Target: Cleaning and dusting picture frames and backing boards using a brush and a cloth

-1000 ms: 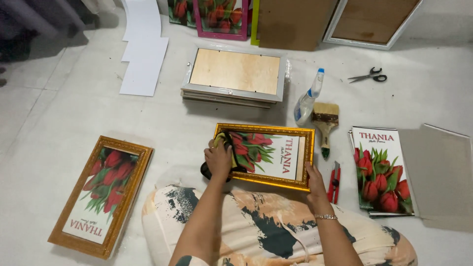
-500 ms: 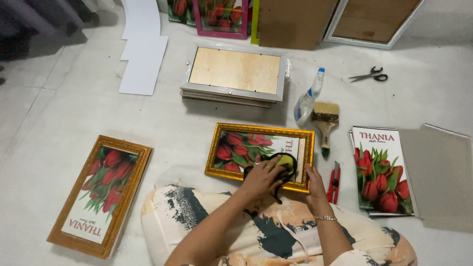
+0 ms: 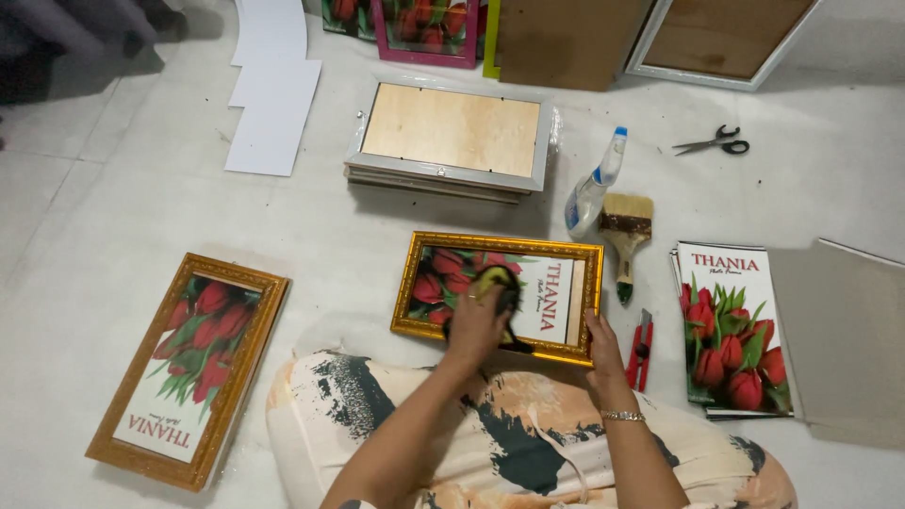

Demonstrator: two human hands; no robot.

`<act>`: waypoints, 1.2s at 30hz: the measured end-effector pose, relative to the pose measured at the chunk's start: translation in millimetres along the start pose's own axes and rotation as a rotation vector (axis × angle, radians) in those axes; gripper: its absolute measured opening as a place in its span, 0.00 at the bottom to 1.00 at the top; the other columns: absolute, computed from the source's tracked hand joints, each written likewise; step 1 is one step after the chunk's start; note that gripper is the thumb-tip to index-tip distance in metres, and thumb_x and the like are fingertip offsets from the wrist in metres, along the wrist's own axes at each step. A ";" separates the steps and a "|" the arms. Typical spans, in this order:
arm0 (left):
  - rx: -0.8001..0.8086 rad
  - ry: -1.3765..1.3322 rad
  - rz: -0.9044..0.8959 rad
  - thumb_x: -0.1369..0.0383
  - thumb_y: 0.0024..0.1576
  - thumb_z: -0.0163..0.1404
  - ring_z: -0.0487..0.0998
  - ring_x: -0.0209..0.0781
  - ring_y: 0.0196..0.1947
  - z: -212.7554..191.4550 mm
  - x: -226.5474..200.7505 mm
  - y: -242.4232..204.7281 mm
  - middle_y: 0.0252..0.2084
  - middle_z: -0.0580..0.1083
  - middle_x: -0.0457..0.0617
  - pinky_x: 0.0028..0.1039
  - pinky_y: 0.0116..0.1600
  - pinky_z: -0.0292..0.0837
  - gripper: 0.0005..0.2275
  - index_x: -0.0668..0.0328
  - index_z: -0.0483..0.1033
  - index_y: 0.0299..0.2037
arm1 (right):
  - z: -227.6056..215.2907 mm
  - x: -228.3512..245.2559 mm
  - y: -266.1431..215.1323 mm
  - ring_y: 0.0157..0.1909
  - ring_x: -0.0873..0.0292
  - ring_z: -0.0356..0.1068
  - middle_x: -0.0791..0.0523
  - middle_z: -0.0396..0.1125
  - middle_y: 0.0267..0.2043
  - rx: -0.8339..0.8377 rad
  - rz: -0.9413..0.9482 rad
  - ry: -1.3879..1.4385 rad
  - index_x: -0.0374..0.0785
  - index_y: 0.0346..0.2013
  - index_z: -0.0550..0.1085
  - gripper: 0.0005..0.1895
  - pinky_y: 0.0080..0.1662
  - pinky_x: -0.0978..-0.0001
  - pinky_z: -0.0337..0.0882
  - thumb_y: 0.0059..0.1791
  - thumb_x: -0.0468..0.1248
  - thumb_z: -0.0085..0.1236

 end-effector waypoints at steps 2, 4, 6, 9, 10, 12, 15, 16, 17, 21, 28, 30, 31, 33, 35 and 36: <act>-0.034 -0.022 0.141 0.57 0.50 0.60 0.75 0.66 0.46 18.6 -50.9 -8.0 0.52 0.69 0.63 0.48 0.44 0.78 0.27 0.47 0.71 0.61 | -4.9 -11.6 7.2 0.80 0.44 0.37 0.47 0.44 0.78 -0.016 -0.001 0.028 0.48 0.73 0.57 0.37 0.75 0.43 0.35 0.54 0.59 0.49; -0.100 -0.028 0.396 0.59 0.47 0.59 0.75 0.62 0.43 34.1 -105.7 -13.8 0.56 0.69 0.62 0.43 0.42 0.76 0.25 0.41 0.72 0.58 | -18.6 -34.3 29.3 0.72 0.45 0.53 0.44 0.56 0.71 -0.010 -0.026 0.152 0.44 0.73 0.59 0.33 0.71 0.46 0.52 0.56 0.53 0.49; -0.087 -0.032 0.381 0.59 0.50 0.57 0.74 0.62 0.43 33.4 -107.2 -7.7 0.56 0.69 0.60 0.45 0.40 0.75 0.23 0.39 0.72 0.58 | -19.7 -30.9 26.0 0.73 0.44 0.51 0.44 0.55 0.72 -0.013 -0.029 0.138 0.42 0.73 0.58 0.34 0.71 0.46 0.51 0.56 0.53 0.48; -0.079 0.036 0.318 0.60 0.50 0.56 0.74 0.62 0.44 29.1 -79.1 10.9 0.57 0.69 0.58 0.46 0.41 0.75 0.22 0.39 0.72 0.58 | -36.4 -55.6 48.4 0.75 0.42 0.47 0.45 0.51 0.74 -0.003 -0.029 0.073 0.42 0.74 0.57 0.36 0.73 0.44 0.46 0.56 0.55 0.48; -0.087 0.102 0.274 0.62 0.48 0.58 0.75 0.62 0.46 26.6 -64.0 19.6 0.58 0.69 0.59 0.47 0.42 0.75 0.24 0.39 0.73 0.58 | -44.0 -68.1 60.8 0.77 0.41 0.44 0.47 0.48 0.76 0.008 -0.031 0.020 0.44 0.74 0.57 0.37 0.74 0.42 0.42 0.55 0.58 0.49; -0.130 0.099 0.124 0.62 0.51 0.58 0.75 0.64 0.46 4.3 -15.9 39.2 0.57 0.70 0.61 0.49 0.42 0.76 0.21 0.45 0.75 0.57 | -22.7 -32.8 26.5 0.78 0.42 0.41 0.47 0.47 0.77 0.002 -0.011 -0.012 0.45 0.74 0.56 0.39 0.74 0.42 0.40 0.54 0.60 0.49; -0.287 0.192 -0.145 0.61 0.55 0.57 0.74 0.64 0.46 -14.8 69.6 45.9 0.56 0.70 0.61 0.50 0.44 0.77 0.18 0.49 0.76 0.56 | -19.5 -31.3 25.8 0.77 0.44 0.45 0.47 0.50 0.75 0.006 0.007 0.015 0.46 0.74 0.57 0.39 0.73 0.43 0.43 0.54 0.60 0.49; -0.397 0.287 -0.259 0.60 0.56 0.57 0.73 0.62 0.48 -20.2 98.8 44.8 0.56 0.69 0.59 0.49 0.45 0.77 0.18 0.48 0.75 0.57 | -23.7 -38.2 35.0 0.74 0.46 0.51 0.48 0.54 0.73 0.010 0.007 0.077 0.46 0.73 0.58 0.36 0.72 0.45 0.49 0.55 0.57 0.49; -0.399 0.286 -0.257 0.60 0.56 0.57 0.73 0.62 0.48 -20.1 101.0 46.1 0.56 0.69 0.59 0.49 0.45 0.77 0.18 0.48 0.75 0.57 | -24.8 -39.2 37.3 0.74 0.46 0.51 0.48 0.54 0.73 0.009 0.004 0.077 0.46 0.73 0.58 0.36 0.72 0.45 0.49 0.55 0.57 0.49; -0.368 0.253 -0.339 0.59 0.59 0.54 0.72 0.62 0.49 -2.7 97.2 60.4 0.57 0.68 0.61 0.48 0.46 0.76 0.19 0.51 0.72 0.59 | -18.3 -34.4 33.9 0.75 0.47 0.50 0.49 0.53 0.73 0.022 0.013 0.051 0.48 0.73 0.59 0.35 0.72 0.48 0.49 0.54 0.57 0.49; -0.260 0.028 0.039 0.65 0.47 0.63 0.74 0.65 0.49 21.8 -88.0 61.0 0.55 0.71 0.64 0.49 0.47 0.76 0.25 0.55 0.75 0.57 | -54.5 -98.6 93.7 0.77 0.46 0.45 0.49 0.49 0.76 0.040 -0.038 0.038 0.48 0.74 0.57 0.33 0.74 0.46 0.43 0.57 0.55 0.47; -0.261 0.007 0.134 0.66 0.47 0.62 0.73 0.63 0.49 30.1 -120.2 51.8 0.56 0.69 0.62 0.47 0.46 0.75 0.26 0.53 0.73 0.58 | -28.9 -54.7 49.2 0.76 0.46 0.47 0.48 0.52 0.75 0.031 -0.053 0.013 0.47 0.74 0.58 0.31 0.73 0.46 0.45 0.57 0.51 0.45; -0.259 -0.016 0.224 0.67 0.48 0.61 0.72 0.61 0.49 34.9 -139.0 46.0 0.57 0.67 0.60 0.44 0.45 0.74 0.27 0.50 0.71 0.60 | -17.2 -32.7 26.6 0.74 0.45 0.49 0.48 0.54 0.74 0.022 -0.065 -0.015 0.46 0.73 0.59 0.29 0.73 0.46 0.47 0.57 0.46 0.44; -0.273 -0.065 0.229 0.67 0.46 0.60 0.71 0.61 0.49 42.3 -127.3 54.9 0.58 0.67 0.57 0.44 0.46 0.74 0.28 0.47 0.70 0.61 | -15.0 -25.3 22.1 0.75 0.46 0.48 0.50 0.53 0.75 0.020 -0.069 -0.018 0.47 0.73 0.59 0.31 0.73 0.47 0.46 0.56 0.50 0.45; -0.288 -0.109 0.227 0.66 0.45 0.60 0.70 0.60 0.50 38.2 -123.6 67.7 0.59 0.66 0.55 0.44 0.48 0.74 0.30 0.43 0.69 0.62 | -13.4 -21.1 23.5 0.76 0.47 0.47 0.51 0.51 0.76 0.028 -0.069 -0.022 0.49 0.74 0.58 0.33 0.74 0.47 0.45 0.55 0.54 0.46; -0.349 -0.155 0.242 0.66 0.46 0.60 0.70 0.60 0.51 27.8 -126.8 75.3 0.60 0.65 0.55 0.44 0.52 0.73 0.29 0.43 0.70 0.62 | -14.2 -19.4 27.2 0.77 0.46 0.46 0.51 0.49 0.76 0.016 -0.080 -0.047 0.44 0.74 0.57 0.34 0.74 0.46 0.43 0.56 0.54 0.45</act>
Point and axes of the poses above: each hand's wrist, its own y-axis towards the middle knuckle, its own z-axis out of the palm, x = y × z, the point moved 5 cm from there along y, towards the middle knuckle
